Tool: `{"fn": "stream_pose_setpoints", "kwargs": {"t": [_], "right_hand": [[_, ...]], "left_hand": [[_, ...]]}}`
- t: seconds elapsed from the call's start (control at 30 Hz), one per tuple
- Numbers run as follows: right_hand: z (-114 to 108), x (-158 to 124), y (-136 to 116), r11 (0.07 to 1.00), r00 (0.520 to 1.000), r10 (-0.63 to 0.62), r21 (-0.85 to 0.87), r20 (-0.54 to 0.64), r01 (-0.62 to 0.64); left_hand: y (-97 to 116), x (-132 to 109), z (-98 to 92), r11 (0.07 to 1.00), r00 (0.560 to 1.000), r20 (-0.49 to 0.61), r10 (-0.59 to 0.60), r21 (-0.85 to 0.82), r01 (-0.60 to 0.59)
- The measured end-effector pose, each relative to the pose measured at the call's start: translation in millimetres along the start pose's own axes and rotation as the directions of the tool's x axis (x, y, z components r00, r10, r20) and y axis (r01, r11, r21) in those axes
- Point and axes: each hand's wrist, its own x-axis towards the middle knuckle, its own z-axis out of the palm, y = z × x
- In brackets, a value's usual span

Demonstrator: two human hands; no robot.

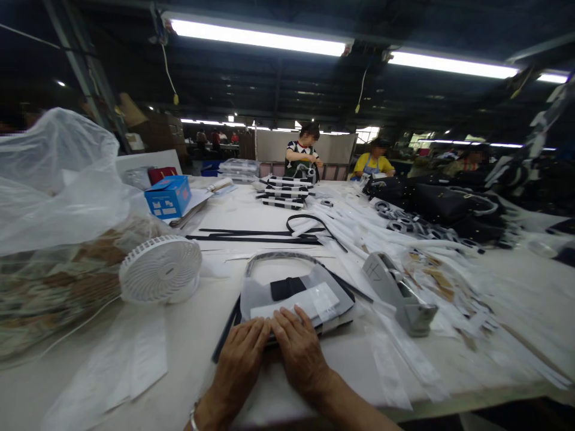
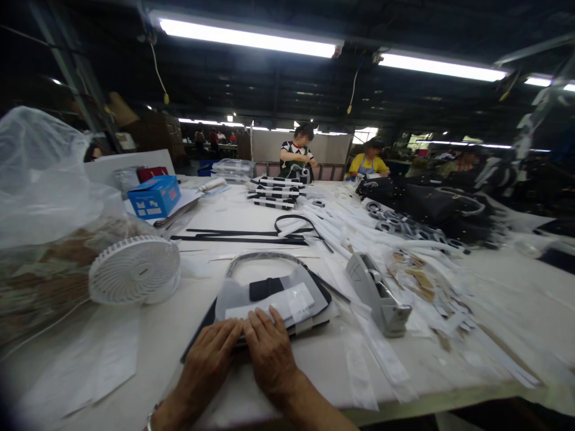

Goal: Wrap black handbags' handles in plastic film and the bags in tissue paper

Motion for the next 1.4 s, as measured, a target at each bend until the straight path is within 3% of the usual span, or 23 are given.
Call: {"fn": "stream_pose_setpoints", "kwargs": {"t": [0.6,1.03,1.4], "right_hand": [[0,4,2,0.997,0.997,-0.052,-0.054,-0.058,0.049],[4,5,5,0.994,0.991,-0.088,-0.066,-0.096,0.082],[4,6,6,0.993,0.989,-0.1,-0.08,-0.11,0.091]], "left_hand": [[-5,-11,12.2,1.0,0.999,-0.053,-0.001,-0.003,0.001],[-16,-21,21.4,0.995,0.995,-0.043,0.091,0.046,-0.089],[-12,-22,23.4,0.999,0.997,-0.068,0.04,0.009,-0.039]]}}
